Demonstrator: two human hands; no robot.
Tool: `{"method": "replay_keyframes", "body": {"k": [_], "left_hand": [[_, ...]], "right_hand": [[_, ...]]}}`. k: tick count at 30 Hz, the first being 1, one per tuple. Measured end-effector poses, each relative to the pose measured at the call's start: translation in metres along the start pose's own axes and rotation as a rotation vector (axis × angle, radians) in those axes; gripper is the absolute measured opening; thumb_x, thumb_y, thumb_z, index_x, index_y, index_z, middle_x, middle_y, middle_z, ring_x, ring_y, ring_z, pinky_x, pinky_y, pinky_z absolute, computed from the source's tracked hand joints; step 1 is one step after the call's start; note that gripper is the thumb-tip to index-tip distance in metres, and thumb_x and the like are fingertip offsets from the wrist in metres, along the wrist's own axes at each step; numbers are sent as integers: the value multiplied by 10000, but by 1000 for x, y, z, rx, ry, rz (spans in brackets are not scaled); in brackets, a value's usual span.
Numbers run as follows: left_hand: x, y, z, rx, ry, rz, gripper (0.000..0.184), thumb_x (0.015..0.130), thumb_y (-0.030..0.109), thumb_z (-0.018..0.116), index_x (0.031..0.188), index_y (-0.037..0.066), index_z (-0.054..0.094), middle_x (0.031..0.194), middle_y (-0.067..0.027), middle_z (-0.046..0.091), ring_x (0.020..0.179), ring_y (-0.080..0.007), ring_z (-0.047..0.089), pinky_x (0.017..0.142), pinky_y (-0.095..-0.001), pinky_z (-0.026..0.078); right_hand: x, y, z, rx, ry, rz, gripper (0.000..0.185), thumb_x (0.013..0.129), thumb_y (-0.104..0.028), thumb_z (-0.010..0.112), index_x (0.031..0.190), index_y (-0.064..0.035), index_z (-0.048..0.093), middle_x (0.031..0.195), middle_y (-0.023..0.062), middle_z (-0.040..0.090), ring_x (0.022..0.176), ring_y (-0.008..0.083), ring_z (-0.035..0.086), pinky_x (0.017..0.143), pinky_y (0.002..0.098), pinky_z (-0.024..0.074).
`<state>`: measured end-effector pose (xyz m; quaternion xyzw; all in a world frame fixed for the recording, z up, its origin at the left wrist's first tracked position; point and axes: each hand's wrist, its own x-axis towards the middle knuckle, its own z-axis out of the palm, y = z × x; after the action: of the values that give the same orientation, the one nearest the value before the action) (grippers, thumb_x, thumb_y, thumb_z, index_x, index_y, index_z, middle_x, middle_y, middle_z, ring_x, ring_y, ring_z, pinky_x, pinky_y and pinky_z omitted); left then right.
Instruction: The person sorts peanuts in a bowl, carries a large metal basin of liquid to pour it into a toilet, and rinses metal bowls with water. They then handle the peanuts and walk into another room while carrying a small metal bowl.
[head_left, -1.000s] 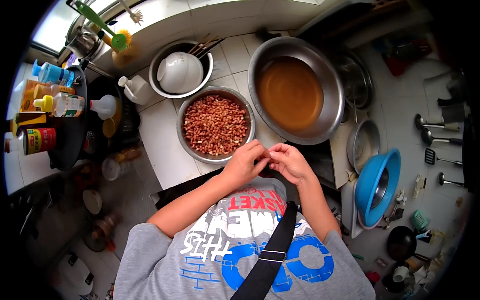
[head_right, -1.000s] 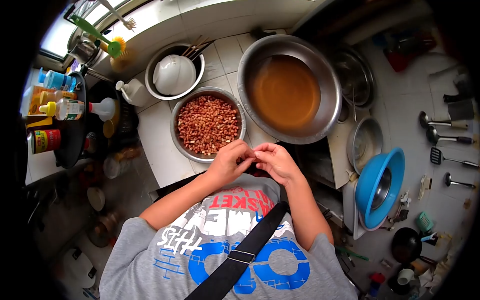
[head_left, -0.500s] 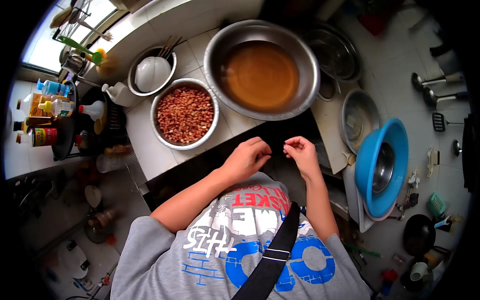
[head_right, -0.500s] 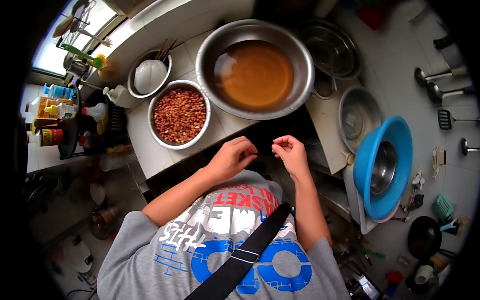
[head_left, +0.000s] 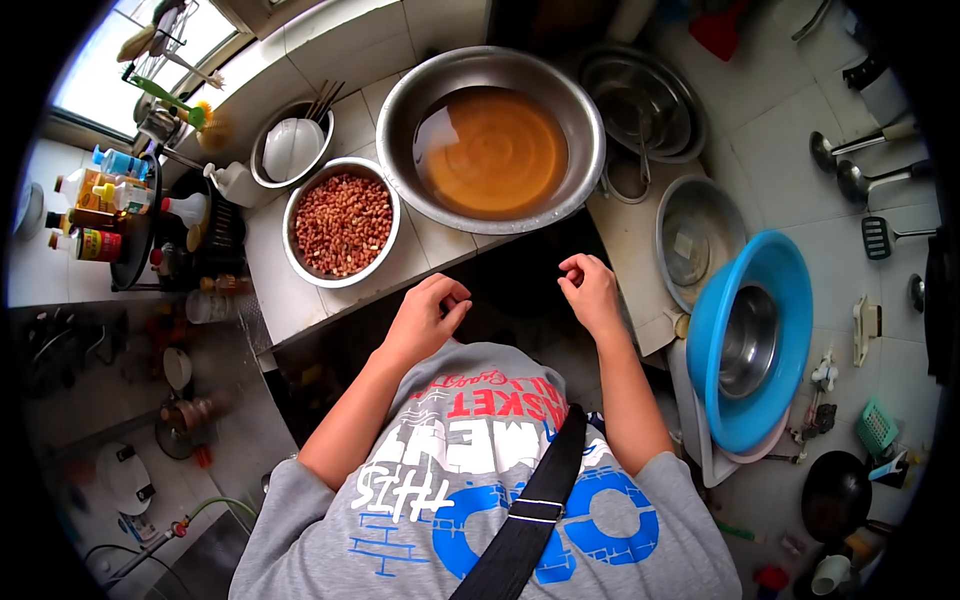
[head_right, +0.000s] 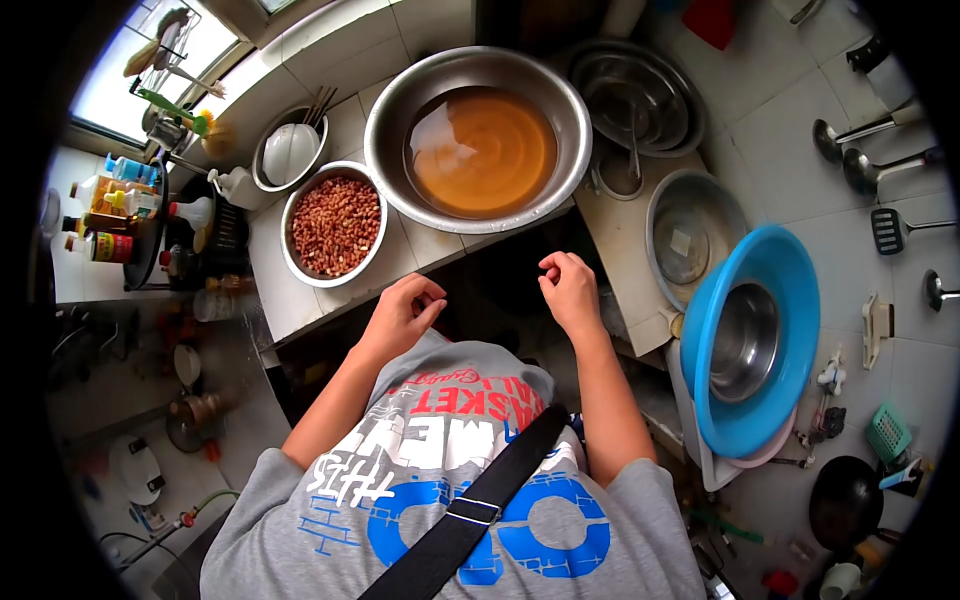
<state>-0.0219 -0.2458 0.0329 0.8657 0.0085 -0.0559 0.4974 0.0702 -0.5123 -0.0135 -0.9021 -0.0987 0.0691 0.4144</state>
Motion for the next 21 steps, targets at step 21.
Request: {"method": "replay_keyframes", "body": {"k": [21], "left_hand": [[283,-63,-44,266,-48,199,119,820,105,615,888,9,633,899,-178,628,849,-361,630,745,-451,518]], "right_hand": [[41,-10,-1,-97,-103,284,188,752,-23,741,917,8,657,808,103,618,673,187,600,650,311,507]]}}
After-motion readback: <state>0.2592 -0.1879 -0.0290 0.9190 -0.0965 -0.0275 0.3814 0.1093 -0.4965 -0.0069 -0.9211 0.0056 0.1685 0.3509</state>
